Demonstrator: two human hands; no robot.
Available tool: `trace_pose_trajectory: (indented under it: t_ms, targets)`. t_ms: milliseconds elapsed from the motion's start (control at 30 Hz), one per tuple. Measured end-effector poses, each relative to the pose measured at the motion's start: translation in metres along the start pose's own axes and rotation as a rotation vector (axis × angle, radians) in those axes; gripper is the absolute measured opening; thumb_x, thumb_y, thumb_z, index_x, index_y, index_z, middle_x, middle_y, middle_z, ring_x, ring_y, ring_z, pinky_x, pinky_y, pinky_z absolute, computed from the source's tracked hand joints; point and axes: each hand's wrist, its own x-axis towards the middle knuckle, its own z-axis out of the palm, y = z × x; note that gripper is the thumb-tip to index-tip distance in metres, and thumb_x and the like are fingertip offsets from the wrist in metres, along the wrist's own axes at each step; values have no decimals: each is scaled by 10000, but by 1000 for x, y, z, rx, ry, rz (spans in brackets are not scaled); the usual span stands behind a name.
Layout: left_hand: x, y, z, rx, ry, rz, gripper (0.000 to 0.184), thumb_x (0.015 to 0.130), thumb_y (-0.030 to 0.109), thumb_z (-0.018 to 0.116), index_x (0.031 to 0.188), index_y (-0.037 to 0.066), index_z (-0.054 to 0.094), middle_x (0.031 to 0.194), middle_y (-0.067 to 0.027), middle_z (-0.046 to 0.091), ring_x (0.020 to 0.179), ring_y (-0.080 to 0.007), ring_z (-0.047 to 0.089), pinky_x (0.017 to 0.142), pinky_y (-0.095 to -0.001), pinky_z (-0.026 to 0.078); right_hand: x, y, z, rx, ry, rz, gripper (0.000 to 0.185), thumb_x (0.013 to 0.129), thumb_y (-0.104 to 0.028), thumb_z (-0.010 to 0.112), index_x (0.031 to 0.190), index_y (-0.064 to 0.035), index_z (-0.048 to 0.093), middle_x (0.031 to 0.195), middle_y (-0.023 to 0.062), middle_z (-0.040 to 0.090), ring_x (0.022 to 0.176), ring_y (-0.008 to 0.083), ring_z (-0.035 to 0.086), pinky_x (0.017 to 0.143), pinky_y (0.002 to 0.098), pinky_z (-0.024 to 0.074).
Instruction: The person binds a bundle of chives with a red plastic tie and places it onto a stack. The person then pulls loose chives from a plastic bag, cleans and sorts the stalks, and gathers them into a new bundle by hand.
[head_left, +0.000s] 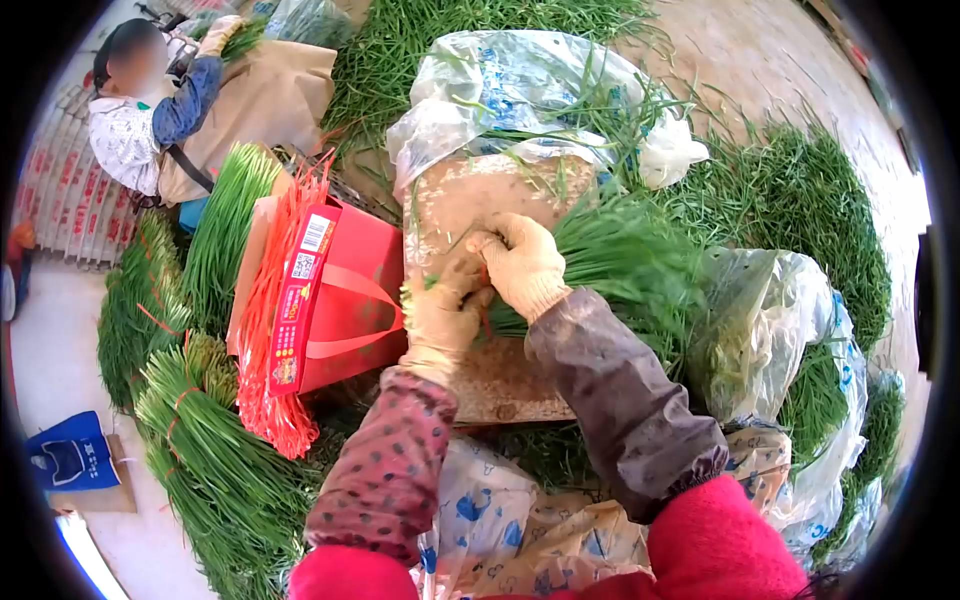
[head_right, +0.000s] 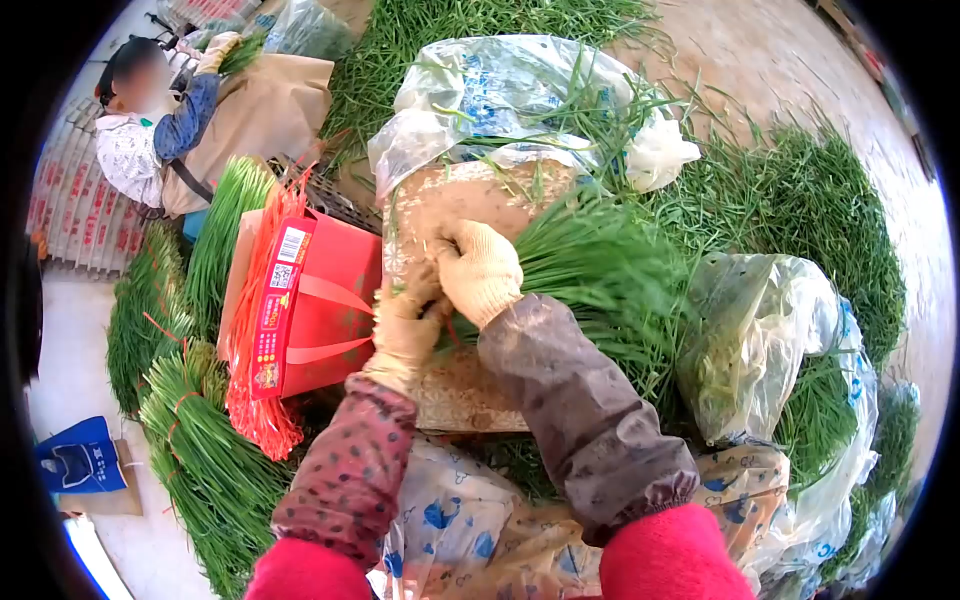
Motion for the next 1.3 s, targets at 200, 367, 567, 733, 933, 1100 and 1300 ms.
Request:
trace_pose_trajectory:
  t_ms: [200, 367, 567, 733, 933, 1100, 1300]
  targets:
    - [-11, -15, 23, 36, 91, 140, 173, 801, 93, 702, 960, 146, 658, 1182, -50, 664, 1214, -257, 554, 1126, -520, 178, -2, 19, -28, -656, -360, -588, 864, 684, -327, 821, 1414, -101, 417, 1369, 208, 481, 1279, 395, 447, 1008, 435, 419]
    - [-13, -20, 26, -98, 63, 138, 94, 861, 138, 679, 953, 132, 660, 1188, -45, 672, 1274, -242, 513, 1145, -493, 164, 2, 16, -105, -1311, -600, -228, 1217, 524, -287, 904, 1511, -164, 203, 1498, 205, 303, 1386, 418, 275, 1067, 527, 339]
    - [-13, -34, 23, -228, 5, 106, 135, 872, 33, 638, 988, 102, 649, 1168, -75, 674, 1088, -228, 626, 1108, -424, 291, -4, 30, -126, -1300, -503, 102, 836, 671, -280, 828, 1379, -146, 405, 1240, 142, 601, 1100, 318, 604, 915, 417, 480]
    - [-29, -34, 28, -771, 76, -58, 165, 895, -2, 613, 1034, 84, 639, 1160, -60, 665, 1003, -171, 632, 997, -365, 404, -40, -33, -141, -1296, -452, -189, 335, 737, -212, 708, 1025, -67, 617, 886, 120, 698, 853, 314, 680, 733, 404, 536]
    - [-50, 26, 1, -1021, 274, -35, 138, 934, -8, 574, 1056, 13, 634, 1070, -63, 666, 977, -143, 602, 897, -287, 477, -62, -198, -134, -1829, -436, -434, 267, 713, -139, 676, 977, -101, 659, 756, 71, 686, 717, 230, 692, 601, 379, 543]
    - [-63, 84, -1, -1370, 479, -14, 114, 951, 70, 592, 1042, 38, 652, 1006, -16, 661, 900, -98, 584, 828, -268, 473, -95, -260, -97, -1991, -233, -770, 133, 745, -117, 682, 878, -107, 681, 718, 27, 663, 687, 204, 658, 705, 369, 502]
    - [-84, 4, 85, -1489, 390, -317, 7, 924, 85, 629, 919, 85, 634, 837, 59, 598, 728, -61, 499, 648, -228, 410, -98, -187, -47, -2352, -616, -941, 138, 771, -145, 718, 848, -35, 685, 664, 24, 599, 643, 146, 578, 712, 374, 495]
